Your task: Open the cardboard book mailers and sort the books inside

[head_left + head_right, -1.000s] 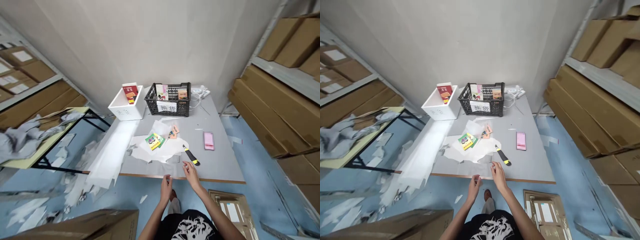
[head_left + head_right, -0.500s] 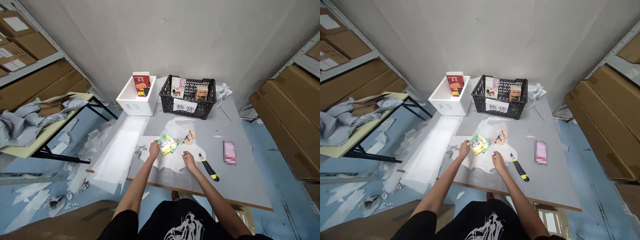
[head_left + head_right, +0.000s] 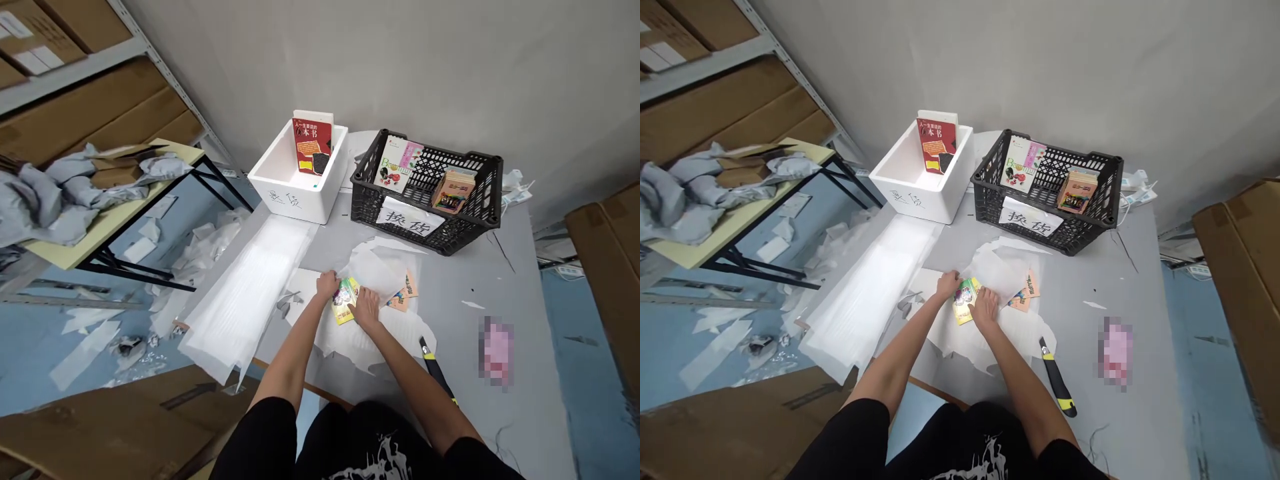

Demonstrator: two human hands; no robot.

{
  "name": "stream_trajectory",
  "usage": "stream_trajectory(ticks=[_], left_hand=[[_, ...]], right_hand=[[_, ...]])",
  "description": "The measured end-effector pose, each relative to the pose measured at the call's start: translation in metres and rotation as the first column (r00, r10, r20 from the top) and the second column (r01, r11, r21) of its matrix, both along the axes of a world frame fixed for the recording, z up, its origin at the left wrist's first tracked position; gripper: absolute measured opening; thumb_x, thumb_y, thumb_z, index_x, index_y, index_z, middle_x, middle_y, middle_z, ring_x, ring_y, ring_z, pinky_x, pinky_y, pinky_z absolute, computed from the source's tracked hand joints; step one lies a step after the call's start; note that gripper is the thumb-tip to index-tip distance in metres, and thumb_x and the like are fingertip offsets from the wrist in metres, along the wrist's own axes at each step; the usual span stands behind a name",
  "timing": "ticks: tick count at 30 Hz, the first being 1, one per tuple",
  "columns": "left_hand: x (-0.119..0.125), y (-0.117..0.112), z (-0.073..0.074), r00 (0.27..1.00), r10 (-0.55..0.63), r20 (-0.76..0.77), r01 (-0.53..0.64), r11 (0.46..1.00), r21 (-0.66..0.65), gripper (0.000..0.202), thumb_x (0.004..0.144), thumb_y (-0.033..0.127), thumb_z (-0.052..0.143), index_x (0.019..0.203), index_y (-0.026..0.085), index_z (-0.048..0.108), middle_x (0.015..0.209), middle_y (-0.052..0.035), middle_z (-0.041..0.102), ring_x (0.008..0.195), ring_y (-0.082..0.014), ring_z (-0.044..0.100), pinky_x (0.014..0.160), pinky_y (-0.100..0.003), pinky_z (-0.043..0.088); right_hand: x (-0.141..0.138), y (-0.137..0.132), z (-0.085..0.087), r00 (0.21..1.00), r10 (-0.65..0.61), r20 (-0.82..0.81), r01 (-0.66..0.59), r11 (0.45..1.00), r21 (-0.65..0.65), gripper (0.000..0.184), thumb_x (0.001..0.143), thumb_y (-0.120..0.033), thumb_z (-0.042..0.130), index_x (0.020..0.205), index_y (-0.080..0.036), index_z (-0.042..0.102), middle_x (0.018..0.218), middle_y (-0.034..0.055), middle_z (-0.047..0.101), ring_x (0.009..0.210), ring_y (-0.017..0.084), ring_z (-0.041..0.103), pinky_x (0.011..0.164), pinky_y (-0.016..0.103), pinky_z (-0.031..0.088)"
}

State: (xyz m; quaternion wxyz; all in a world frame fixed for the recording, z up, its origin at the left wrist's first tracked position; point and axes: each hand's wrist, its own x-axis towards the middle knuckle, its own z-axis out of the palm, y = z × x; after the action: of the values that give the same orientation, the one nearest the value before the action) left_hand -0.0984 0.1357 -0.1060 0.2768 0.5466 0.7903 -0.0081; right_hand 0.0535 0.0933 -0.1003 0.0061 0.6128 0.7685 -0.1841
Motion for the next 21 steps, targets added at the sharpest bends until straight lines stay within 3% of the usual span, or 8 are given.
stream_trajectory(ticks=[3, 6, 10, 13, 17, 21], left_hand=[[0.003, 0.009, 0.0, 0.999, -0.052, 0.014, 0.052, 0.999, -0.01, 0.024, 0.085, 0.032, 0.045, 0.096, 0.018, 0.062, 0.103, -0.0107, 0.065, 0.106, -0.0262, 0.055, 0.086, -0.036, 0.041], [0.006, 0.008, 0.012, 0.989, -0.144, 0.044, 0.142, 0.989, 0.047, 0.025, 0.089, 0.029, 0.039, 0.1, 0.019, 0.059, 0.109, -0.01, 0.062, 0.105, -0.0226, 0.056, 0.084, -0.032, 0.041], [0.011, -0.014, 0.037, 0.964, -0.253, 0.081, 0.24, 0.961, 0.14, 0.027, 0.094, 0.033, 0.031, 0.107, 0.025, 0.054, 0.108, -0.0033, 0.061, 0.097, -0.017, 0.059, 0.077, -0.027, 0.042], [0.006, -0.034, 0.05, 0.968, -0.243, 0.057, 0.231, 0.958, 0.173, 0.03, 0.096, 0.035, 0.025, 0.108, 0.026, 0.052, 0.106, -0.0025, 0.061, 0.091, -0.0165, 0.061, 0.074, -0.026, 0.042], [-0.021, -0.036, 0.065, 0.985, -0.169, 0.02, 0.162, 0.969, 0.186, 0.031, 0.097, 0.032, 0.024, 0.107, 0.025, 0.053, 0.105, -0.0036, 0.062, 0.086, -0.016, 0.062, 0.072, -0.025, 0.041], [-0.076, -0.018, 0.099, 0.998, -0.058, 0.01, 0.053, 0.966, 0.253, 0.033, 0.097, 0.037, 0.023, 0.113, 0.026, 0.05, 0.101, -0.0033, 0.065, 0.092, -0.0176, 0.061, 0.076, -0.025, 0.04]], right_hand=[[-0.001, 0.0, -0.005, 0.998, -0.022, 0.053, 0.022, 1.0, -0.012, 0.063, 0.077, -0.035, 0.064, 0.128, -0.007, 0.041, 0.118, 0.019, 0.052, 0.107, 0.028, 0.046, 0.091, 0.037, 0.029], [-0.002, -0.003, -0.004, 0.994, -0.037, 0.1, 0.04, 0.999, -0.034, 0.065, 0.073, -0.037, 0.068, 0.125, -0.007, 0.042, 0.113, 0.0174, 0.053, 0.105, 0.029, 0.047, 0.09, 0.037, 0.029], [-0.003, -0.007, 0.002, 0.987, -0.079, 0.139, 0.087, 0.995, -0.049, 0.052, 0.071, -0.035, 0.07, 0.111, -0.009, 0.05, 0.107, 0.0164, 0.056, 0.101, 0.029, 0.049, 0.085, 0.035, 0.031], [0.002, -0.009, 0.005, 0.992, -0.023, 0.123, 0.033, 0.996, -0.078, 0.033, 0.076, -0.033, 0.063, 0.1, -0.012, 0.054, 0.1, 0.0142, 0.061, 0.1, 0.029, 0.051, 0.083, 0.034, 0.033], [0.021, -0.008, 0.001, 0.993, 0.118, 0.031, -0.112, 0.981, -0.159, 0.021, 0.085, -0.03, 0.05, 0.096, -0.014, 0.057, 0.098, 0.0116, 0.065, 0.101, 0.026, 0.056, 0.083, 0.033, 0.035], [0.045, -0.002, -0.008, 0.998, 0.059, 0.036, -0.045, 0.953, -0.3, 0.031, 0.085, -0.032, 0.047, 0.11, -0.017, 0.055, 0.111, 0.0115, 0.064, 0.103, 0.024, 0.059, 0.077, 0.03, 0.04]])
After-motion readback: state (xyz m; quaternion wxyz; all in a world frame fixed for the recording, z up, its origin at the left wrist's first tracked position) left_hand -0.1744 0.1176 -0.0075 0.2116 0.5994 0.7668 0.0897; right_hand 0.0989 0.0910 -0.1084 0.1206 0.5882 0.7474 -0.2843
